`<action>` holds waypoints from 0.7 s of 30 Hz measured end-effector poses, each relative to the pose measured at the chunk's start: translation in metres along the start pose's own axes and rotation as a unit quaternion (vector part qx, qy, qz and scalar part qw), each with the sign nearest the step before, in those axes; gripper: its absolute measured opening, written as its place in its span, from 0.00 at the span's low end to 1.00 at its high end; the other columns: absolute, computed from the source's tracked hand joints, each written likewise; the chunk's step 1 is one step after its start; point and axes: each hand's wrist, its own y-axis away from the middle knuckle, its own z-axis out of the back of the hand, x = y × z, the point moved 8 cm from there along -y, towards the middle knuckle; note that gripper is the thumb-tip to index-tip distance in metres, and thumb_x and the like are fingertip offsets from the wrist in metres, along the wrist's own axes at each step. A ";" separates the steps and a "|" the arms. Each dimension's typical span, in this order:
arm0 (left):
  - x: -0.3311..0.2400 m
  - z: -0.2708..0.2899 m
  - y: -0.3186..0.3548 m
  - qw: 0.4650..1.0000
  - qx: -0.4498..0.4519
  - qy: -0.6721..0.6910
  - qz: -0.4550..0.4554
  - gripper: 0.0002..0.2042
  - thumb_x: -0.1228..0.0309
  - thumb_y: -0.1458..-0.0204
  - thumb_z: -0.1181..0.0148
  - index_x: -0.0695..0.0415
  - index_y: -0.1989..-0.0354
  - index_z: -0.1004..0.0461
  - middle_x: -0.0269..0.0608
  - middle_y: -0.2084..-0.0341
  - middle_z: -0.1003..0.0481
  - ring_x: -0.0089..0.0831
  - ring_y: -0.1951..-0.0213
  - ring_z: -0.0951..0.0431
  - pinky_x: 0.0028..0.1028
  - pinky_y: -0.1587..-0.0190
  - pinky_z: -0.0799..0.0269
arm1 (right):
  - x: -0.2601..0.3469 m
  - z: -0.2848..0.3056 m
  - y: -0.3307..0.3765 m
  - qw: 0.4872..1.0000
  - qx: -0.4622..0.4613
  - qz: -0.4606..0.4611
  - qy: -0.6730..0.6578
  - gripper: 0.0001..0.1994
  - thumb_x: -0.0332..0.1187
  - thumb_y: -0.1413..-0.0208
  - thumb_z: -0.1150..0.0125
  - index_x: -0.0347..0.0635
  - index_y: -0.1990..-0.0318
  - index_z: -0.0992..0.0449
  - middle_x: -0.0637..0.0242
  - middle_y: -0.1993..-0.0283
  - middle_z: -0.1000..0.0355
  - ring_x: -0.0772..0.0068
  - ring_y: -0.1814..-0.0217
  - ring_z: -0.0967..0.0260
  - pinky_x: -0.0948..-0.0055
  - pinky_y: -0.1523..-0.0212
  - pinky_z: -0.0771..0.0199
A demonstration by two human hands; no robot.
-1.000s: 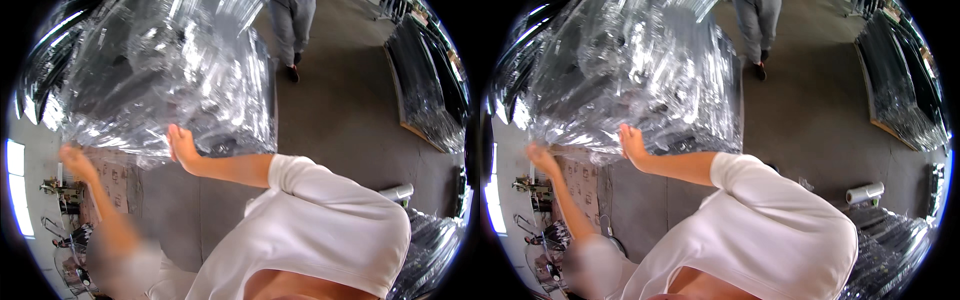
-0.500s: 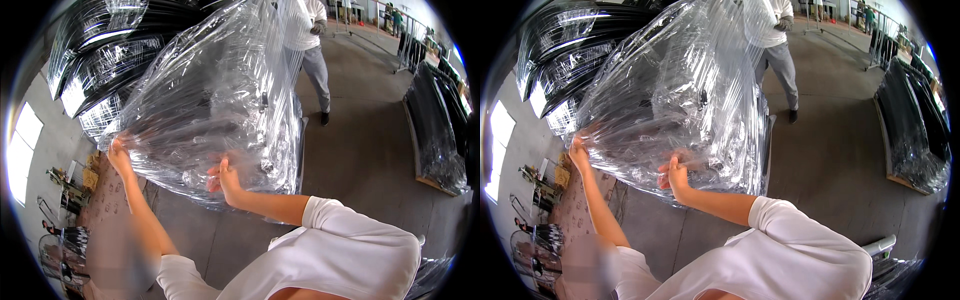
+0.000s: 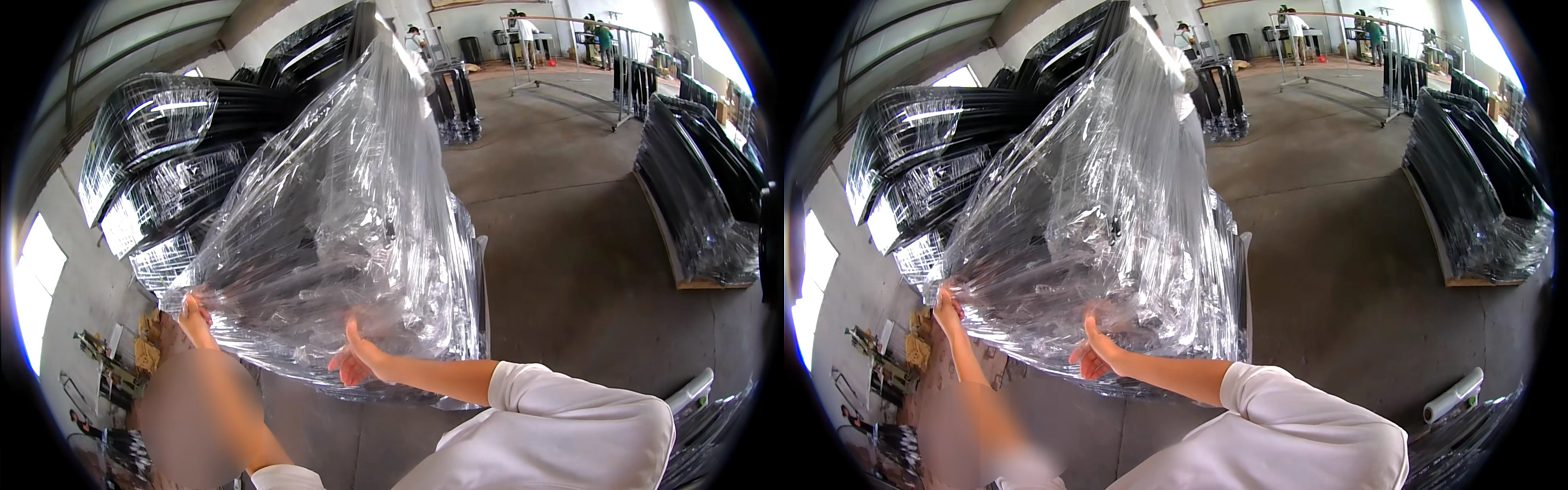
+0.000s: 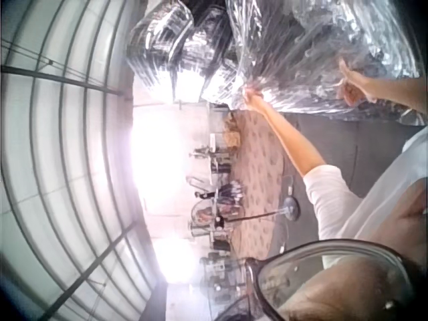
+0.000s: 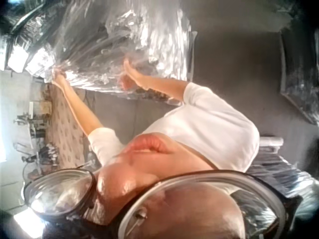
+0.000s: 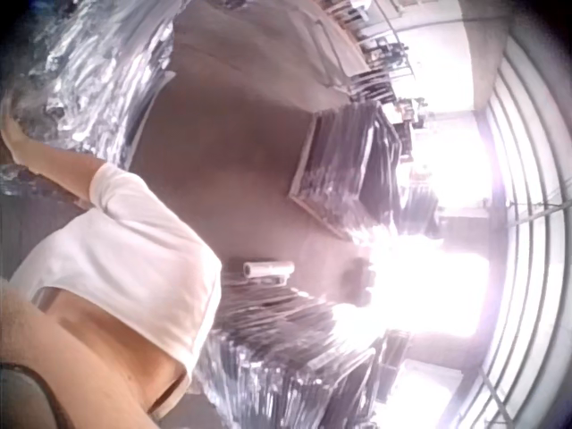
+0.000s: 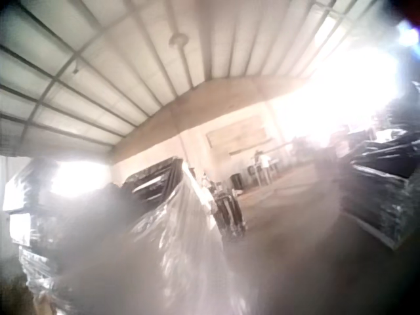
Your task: The person wraps a stack of black metal furniture frames with clear plastic wrap in a warehouse. They pull the film from a roll, stretch it over the stack, and smooth it down by hand to secure the bundle. A coworker assists by holding the stack and handing over the roll.
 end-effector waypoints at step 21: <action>0.004 0.010 0.005 0.994 -0.016 0.024 0.103 0.17 0.54 0.51 0.41 0.58 0.73 0.25 0.27 0.91 0.39 0.15 0.90 0.42 0.16 0.88 0.53 | 0.219 -0.072 0.162 0.706 -0.091 0.415 0.567 0.10 0.38 0.48 0.45 0.42 0.66 0.24 0.57 0.66 0.26 0.59 0.64 0.28 0.61 0.58 0.29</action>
